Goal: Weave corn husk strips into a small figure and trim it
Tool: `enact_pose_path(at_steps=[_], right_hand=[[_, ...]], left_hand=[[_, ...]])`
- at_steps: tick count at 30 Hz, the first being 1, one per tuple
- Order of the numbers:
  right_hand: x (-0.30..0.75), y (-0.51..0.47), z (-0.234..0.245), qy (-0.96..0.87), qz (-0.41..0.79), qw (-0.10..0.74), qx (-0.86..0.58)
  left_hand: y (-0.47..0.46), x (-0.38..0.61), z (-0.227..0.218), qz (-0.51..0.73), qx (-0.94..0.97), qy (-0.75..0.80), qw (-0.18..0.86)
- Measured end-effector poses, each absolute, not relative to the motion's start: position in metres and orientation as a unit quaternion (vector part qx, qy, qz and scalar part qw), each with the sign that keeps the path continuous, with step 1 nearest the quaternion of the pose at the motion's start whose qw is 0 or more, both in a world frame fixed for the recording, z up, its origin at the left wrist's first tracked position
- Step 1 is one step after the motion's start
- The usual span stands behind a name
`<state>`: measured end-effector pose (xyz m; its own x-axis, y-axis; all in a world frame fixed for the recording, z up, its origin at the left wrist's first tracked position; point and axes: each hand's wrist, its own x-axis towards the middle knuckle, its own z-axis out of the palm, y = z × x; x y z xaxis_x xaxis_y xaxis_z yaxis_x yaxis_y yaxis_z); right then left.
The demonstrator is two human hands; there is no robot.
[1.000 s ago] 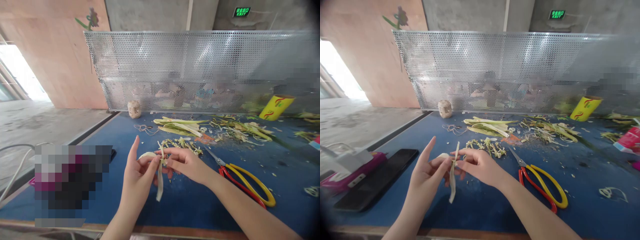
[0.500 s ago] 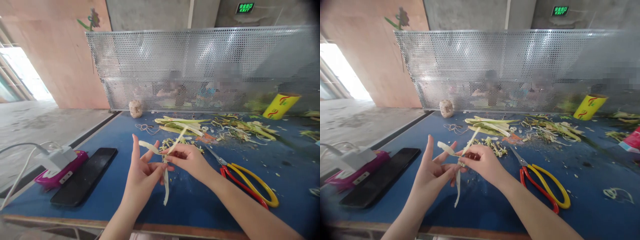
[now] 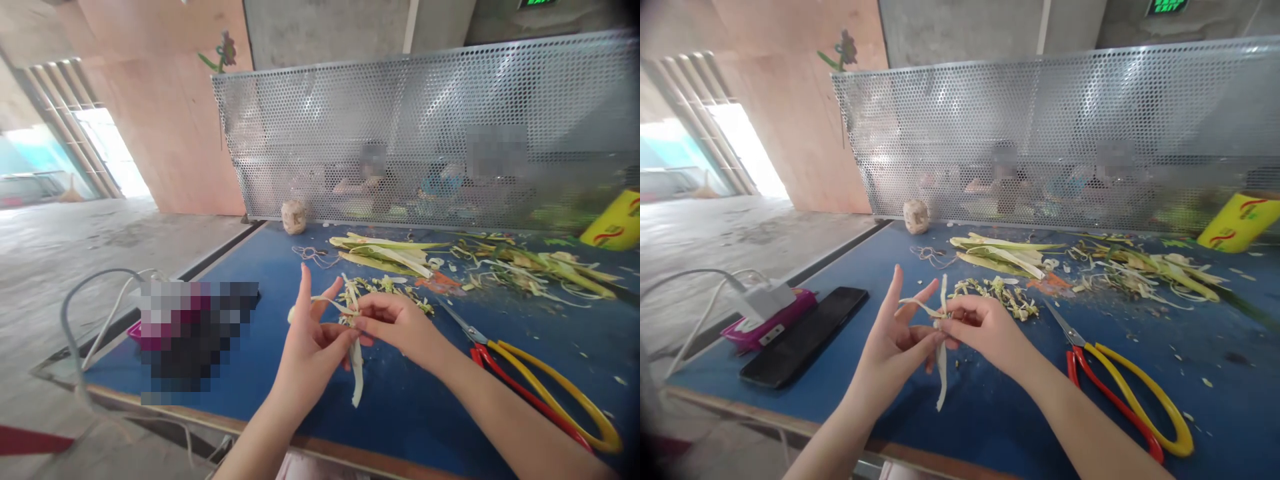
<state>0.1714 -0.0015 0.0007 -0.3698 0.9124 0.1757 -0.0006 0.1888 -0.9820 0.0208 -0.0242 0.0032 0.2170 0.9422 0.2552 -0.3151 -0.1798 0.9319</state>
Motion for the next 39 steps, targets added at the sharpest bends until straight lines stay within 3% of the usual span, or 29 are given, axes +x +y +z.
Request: enact_pose_path(at_steps=[5, 14, 28, 36, 39], right_hand=[[0.17, -0.004, 0.003, -0.655, 0.468, 0.453, -0.384], [0.17, -0.001, 0.0, -0.635, 0.527, 0.432, -0.364], [0.17, -0.002, 0.006, -0.645, 0.471, 0.459, -0.389], [0.179, -0.003, 0.007, -0.598, 0.62, 0.379, -0.338], [0.179, -0.002, 0.006, -0.618, 0.612, 0.374, -0.323]], left_hand=[[-0.025, 0.021, 0.004, 0.56, 0.534, 0.301, 0.557], [-0.025, 0.023, 0.006, 0.574, 0.533, 0.33, 0.527], [-0.029, 0.022, 0.012, 0.529, 0.573, 0.313, 0.542], [-0.034, 0.026, 0.014, 0.568, 0.551, 0.309, 0.527], [-0.035, 0.027, 0.014, 0.575, 0.55, 0.31, 0.521]])
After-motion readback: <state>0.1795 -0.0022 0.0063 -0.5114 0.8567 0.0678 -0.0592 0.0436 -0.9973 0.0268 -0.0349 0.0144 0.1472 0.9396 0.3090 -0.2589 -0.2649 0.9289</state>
